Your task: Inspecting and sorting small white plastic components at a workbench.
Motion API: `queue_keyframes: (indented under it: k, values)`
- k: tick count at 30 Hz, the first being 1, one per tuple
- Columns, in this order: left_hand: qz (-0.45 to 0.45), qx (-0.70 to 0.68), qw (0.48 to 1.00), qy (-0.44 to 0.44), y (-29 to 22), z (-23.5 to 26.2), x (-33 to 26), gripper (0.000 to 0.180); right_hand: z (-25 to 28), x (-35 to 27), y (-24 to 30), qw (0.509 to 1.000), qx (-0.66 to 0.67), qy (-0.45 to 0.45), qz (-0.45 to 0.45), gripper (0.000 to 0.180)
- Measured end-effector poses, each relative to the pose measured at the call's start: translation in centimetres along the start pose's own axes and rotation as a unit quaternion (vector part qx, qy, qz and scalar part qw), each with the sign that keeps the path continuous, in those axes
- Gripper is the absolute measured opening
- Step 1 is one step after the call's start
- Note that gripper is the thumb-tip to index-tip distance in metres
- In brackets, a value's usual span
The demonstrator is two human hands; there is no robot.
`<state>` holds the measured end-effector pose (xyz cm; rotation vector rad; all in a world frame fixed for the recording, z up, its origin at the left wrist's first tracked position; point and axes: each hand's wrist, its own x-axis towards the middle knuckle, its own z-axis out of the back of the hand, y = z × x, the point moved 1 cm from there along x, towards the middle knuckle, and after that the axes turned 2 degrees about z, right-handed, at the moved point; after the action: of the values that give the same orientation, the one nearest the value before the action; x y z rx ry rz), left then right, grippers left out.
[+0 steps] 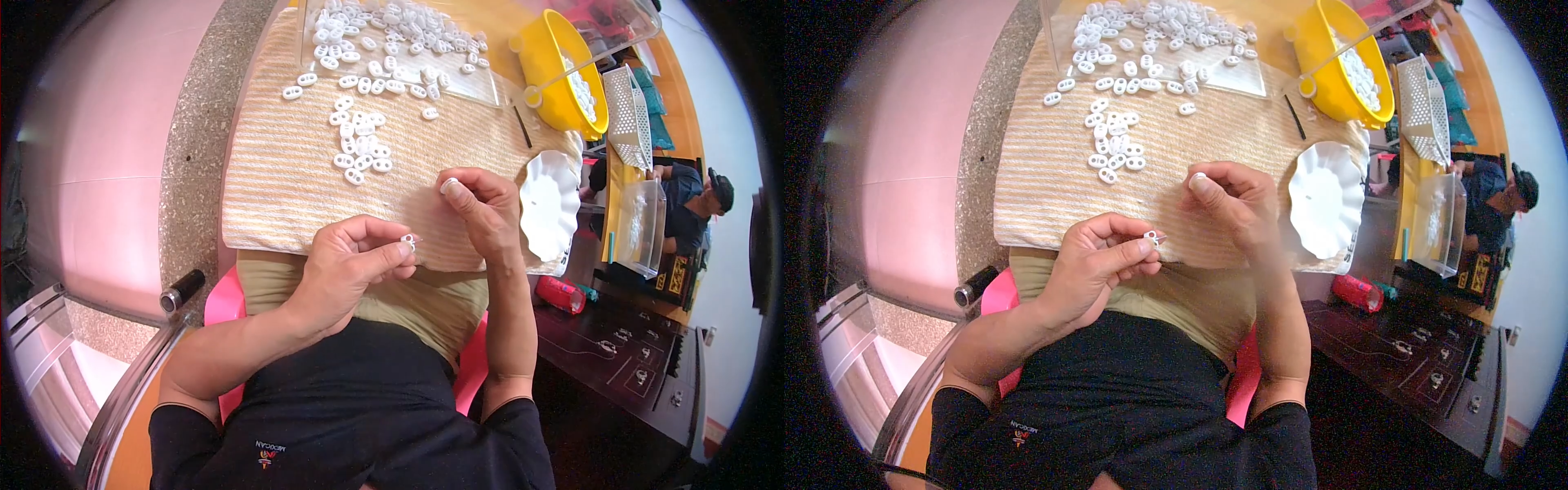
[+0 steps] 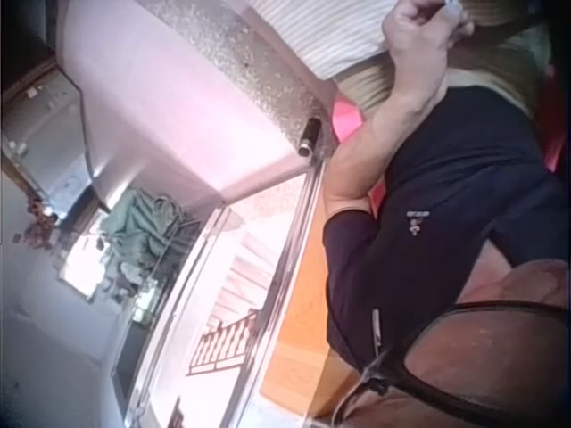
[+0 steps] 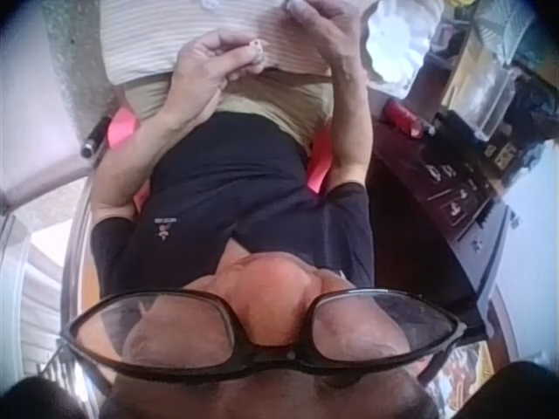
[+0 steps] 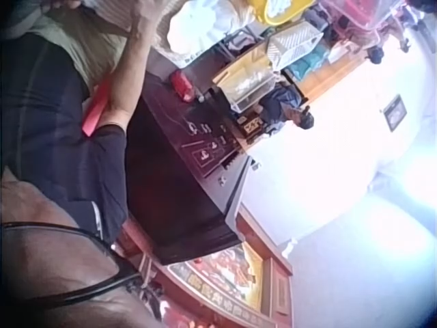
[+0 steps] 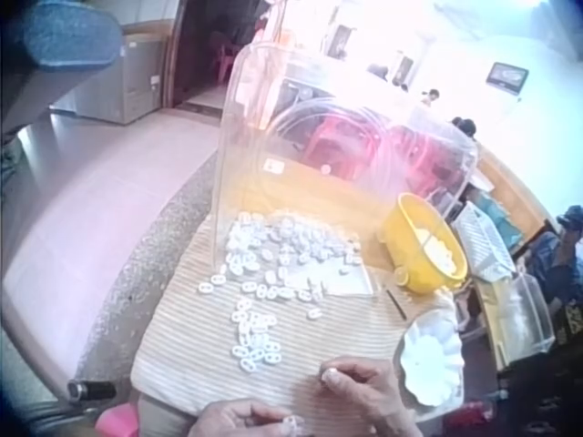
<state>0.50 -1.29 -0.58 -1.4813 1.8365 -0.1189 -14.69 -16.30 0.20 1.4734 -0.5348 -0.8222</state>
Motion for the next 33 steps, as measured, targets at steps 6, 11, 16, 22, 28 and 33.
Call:
queue_keyframes:
  k: [6,11,16,22,28,33]
  values:
    - [0.002,0.000,1.000,-0.003,-0.1,0.2,0.0,0.016,0.0,-0.1,-0.4,0.998,0.037,-0.034,-0.032,0.028]
    - [0.006,0.006,1.000,-0.006,0.0,0.1,0.0,0.015,0.3,-0.8,-0.7,0.996,0.073,-0.036,-0.044,0.034]
    - [0.003,0.004,1.000,-0.010,0.2,0.2,0.2,0.015,0.4,-1.2,-0.7,0.998,0.046,-0.014,-0.046,0.032]
    - [0.002,0.007,1.000,-0.011,0.2,0.4,0.4,0.015,0.2,-1.9,-1.1,0.998,0.056,0.025,-0.026,0.031]
    - [0.001,-0.002,1.000,-0.012,0.0,0.2,0.3,0.014,-0.4,-2.9,-1.1,0.995,0.051,0.053,-0.062,0.032]
    - [-0.001,-0.004,1.000,-0.013,0.0,0.2,0.3,0.014,-1.1,-2.9,-1.0,0.993,0.069,0.076,-0.055,0.032]
